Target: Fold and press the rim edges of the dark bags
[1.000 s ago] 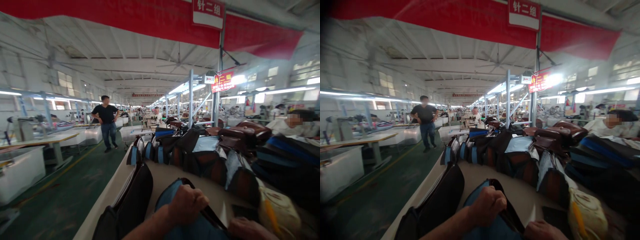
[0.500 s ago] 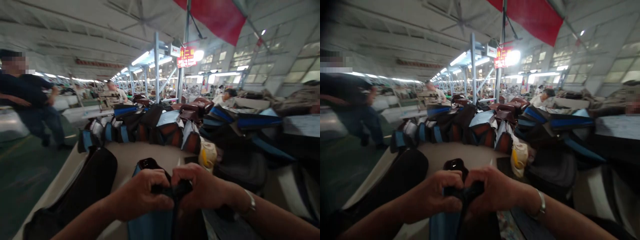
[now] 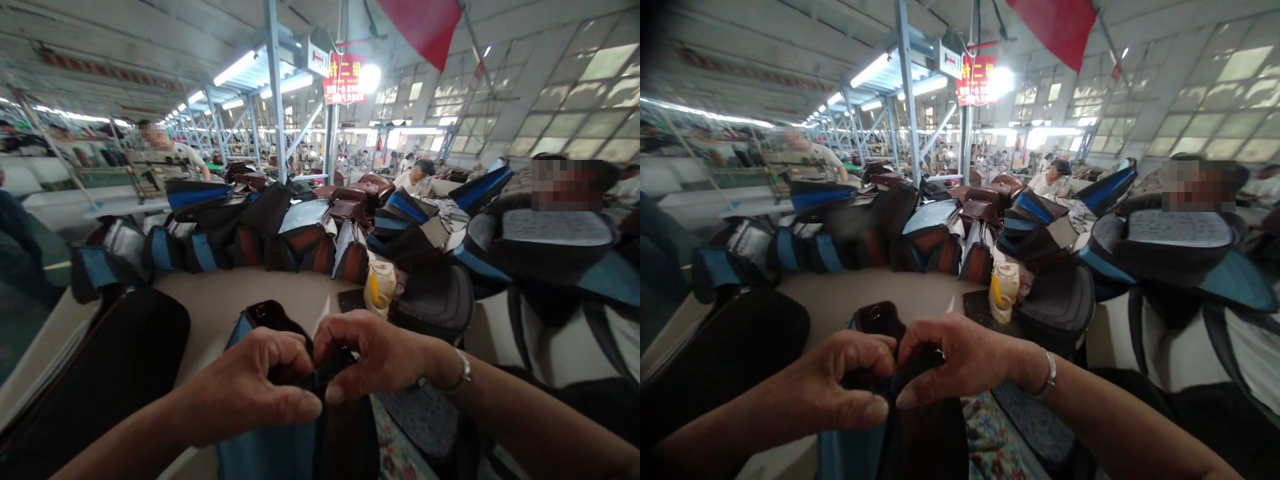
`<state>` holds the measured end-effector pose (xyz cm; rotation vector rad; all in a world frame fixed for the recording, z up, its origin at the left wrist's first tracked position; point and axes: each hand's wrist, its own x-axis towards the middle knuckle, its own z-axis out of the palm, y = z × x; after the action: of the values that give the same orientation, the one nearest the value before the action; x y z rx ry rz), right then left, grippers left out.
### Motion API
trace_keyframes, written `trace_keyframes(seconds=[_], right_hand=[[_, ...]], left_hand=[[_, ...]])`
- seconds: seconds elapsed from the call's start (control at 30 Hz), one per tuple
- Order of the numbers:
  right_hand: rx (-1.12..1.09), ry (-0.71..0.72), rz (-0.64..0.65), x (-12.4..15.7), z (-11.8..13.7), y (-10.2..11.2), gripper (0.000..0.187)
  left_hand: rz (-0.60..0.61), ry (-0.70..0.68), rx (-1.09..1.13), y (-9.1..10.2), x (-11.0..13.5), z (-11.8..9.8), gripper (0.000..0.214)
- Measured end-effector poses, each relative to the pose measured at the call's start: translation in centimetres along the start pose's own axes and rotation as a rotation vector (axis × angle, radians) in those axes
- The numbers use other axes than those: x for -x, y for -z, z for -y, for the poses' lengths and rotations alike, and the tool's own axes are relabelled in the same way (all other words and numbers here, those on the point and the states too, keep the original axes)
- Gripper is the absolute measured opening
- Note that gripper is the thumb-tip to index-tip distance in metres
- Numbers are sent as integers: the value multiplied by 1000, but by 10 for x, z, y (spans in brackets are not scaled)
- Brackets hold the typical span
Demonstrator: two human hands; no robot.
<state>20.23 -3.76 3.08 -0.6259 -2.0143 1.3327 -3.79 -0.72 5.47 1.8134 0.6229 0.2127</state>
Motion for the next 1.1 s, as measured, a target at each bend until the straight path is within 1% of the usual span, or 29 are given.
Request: trace_keyframes(seconds=[0.1,0.27,0.4,0.5,0.6,0.73,0.83,0.93,1.0,1.1], right_hand=[[-59,15,-9,0,-3,-2,37],[-24,-1,-48,4,-3,-4,32],[-9,-11,-63,9,-1,-5,26],[-25,-56,-79,11,3,-6,26],[37,-74,-138,10,6,-9,26],[178,-93,-197,8,5,-15,18],[122,-114,-199,10,4,-19,13],[83,-124,-194,11,2,-21,12],[91,-142,-201,12,1,-21,12],[85,-170,-199,13,0,-20,11]], left_hand=[[-32,16,-27,-5,-1,-2,34],[-91,99,-73,-13,-3,-4,17],[-125,97,-62,-16,-5,-8,9],[-136,99,-56,-17,-6,-9,5],[-144,104,-72,-19,-6,-9,4],[-158,92,-91,-21,-8,-7,5],[-145,101,-88,-22,-9,-8,6],[-126,106,-85,-24,-8,-10,19],[-140,105,-109,-26,-8,-11,25],[-172,126,-196,-27,-7,-12,16]])
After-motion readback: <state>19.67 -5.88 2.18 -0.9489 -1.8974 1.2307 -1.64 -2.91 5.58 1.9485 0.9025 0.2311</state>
